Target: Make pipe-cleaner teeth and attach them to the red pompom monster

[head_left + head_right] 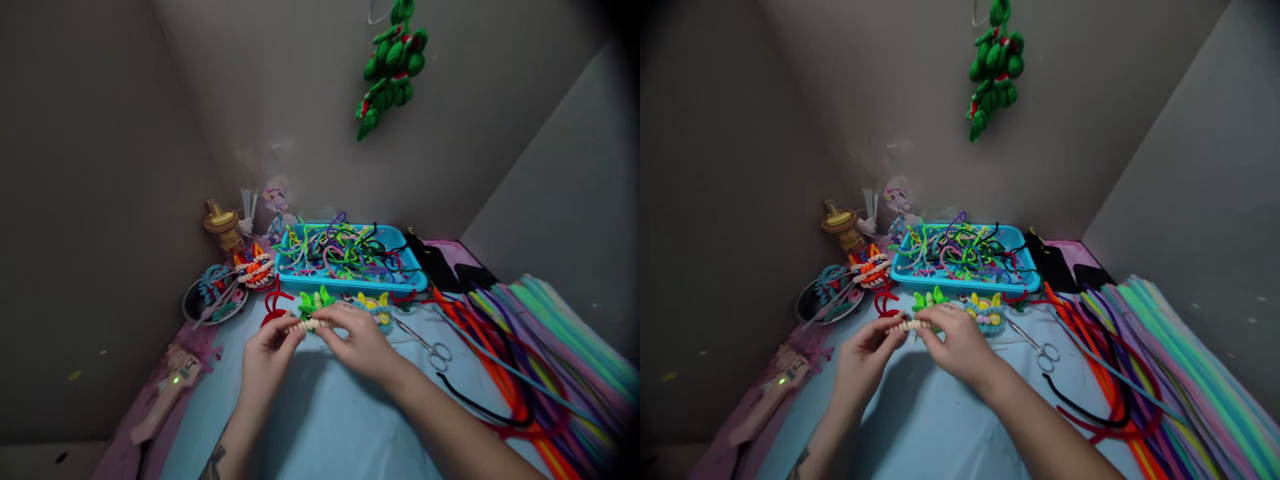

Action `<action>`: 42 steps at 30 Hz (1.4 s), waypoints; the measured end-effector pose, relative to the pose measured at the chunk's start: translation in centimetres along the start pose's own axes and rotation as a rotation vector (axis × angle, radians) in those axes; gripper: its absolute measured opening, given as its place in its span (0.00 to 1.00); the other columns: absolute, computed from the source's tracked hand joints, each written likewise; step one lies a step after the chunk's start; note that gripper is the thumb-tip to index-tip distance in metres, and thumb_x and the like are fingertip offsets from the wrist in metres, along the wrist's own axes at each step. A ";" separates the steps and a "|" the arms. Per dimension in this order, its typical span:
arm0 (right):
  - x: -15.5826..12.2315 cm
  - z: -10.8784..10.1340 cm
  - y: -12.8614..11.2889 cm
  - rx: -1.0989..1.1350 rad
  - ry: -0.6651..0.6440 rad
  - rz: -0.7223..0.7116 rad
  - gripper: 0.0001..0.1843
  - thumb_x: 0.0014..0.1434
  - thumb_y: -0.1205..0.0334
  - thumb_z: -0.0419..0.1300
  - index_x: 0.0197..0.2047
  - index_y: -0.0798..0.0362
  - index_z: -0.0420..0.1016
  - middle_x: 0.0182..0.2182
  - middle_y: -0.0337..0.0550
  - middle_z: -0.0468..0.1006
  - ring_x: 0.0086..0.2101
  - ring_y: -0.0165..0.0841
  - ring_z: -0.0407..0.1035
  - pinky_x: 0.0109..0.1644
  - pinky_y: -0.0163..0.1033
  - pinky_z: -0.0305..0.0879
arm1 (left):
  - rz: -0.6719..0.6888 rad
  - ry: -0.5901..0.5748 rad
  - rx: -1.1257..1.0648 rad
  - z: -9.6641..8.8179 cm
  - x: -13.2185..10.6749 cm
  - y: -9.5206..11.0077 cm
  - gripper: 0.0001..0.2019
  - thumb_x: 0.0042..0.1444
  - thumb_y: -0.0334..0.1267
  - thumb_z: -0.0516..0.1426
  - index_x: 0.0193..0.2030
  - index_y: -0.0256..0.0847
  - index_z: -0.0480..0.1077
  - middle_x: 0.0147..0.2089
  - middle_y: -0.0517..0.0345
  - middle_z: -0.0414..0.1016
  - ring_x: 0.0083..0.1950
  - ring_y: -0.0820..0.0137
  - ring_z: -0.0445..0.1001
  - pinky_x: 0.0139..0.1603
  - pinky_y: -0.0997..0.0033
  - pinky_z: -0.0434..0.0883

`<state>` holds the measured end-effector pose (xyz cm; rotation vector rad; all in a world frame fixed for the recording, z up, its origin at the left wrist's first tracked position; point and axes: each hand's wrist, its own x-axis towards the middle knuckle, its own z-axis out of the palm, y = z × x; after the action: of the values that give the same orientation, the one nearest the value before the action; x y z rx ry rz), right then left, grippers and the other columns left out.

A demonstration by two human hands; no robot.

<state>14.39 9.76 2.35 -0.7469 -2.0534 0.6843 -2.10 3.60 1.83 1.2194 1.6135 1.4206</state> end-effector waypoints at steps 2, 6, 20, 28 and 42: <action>0.0 0.1 -0.1 -0.009 -0.011 -0.007 0.06 0.60 0.66 0.57 0.39 0.51 0.75 0.33 0.42 0.80 0.35 0.35 0.71 0.40 0.39 0.64 | 0.019 -0.022 -0.005 0.1 0.0 0.1 0.11 0.48 0.40 0.62 0.38 0.38 0.76 0.41 0.51 0.80 0.40 0.65 0.78 0.42 0.68 0.74; 0.0 0.1 -0.2 -0.044 -0.027 -0.020 0.06 0.61 0.67 0.56 0.36 0.52 0.74 0.29 0.41 0.78 0.33 0.34 0.70 0.38 0.38 0.62 | 0.032 -0.084 0.028 0.3 0.0 0.2 0.09 0.48 0.38 0.62 0.36 0.39 0.76 0.38 0.52 0.81 0.40 0.64 0.78 0.42 0.68 0.74; 0.1 -0.4 0.0 -0.089 0.048 0.010 0.04 0.58 0.68 0.57 0.34 0.52 0.73 0.29 0.42 0.75 0.32 0.34 0.68 0.36 0.38 0.62 | -0.098 -0.034 -0.110 -0.4 -0.1 0.0 0.14 0.50 0.44 0.61 0.39 0.36 0.75 0.39 0.50 0.80 0.36 0.66 0.78 0.40 0.67 0.74; 0.0 -0.2 -0.2 -0.052 -0.017 0.018 0.09 0.57 0.67 0.58 0.42 0.51 0.73 0.35 0.43 0.78 0.36 0.35 0.71 0.40 0.38 0.64 | -0.125 -0.058 -0.161 -0.1 0.1 -0.3 0.12 0.49 0.43 0.62 0.36 0.36 0.74 0.35 0.53 0.79 0.33 0.70 0.75 0.38 0.70 0.73; -0.3 1.4 0.4 -0.077 -0.149 0.104 0.08 0.62 0.68 0.53 0.39 0.52 0.74 0.35 0.44 0.75 0.38 0.36 0.69 0.42 0.40 0.66 | 0.074 0.160 0.324 -3.6 2.3 -2.9 0.37 0.30 0.37 0.69 0.53 0.39 0.66 0.52 0.44 0.69 0.57 0.45 0.64 0.58 0.48 0.57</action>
<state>13.51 9.52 1.23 -0.8744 -2.1990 0.7421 -6.87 4.52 -0.05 1.3861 1.9860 1.3667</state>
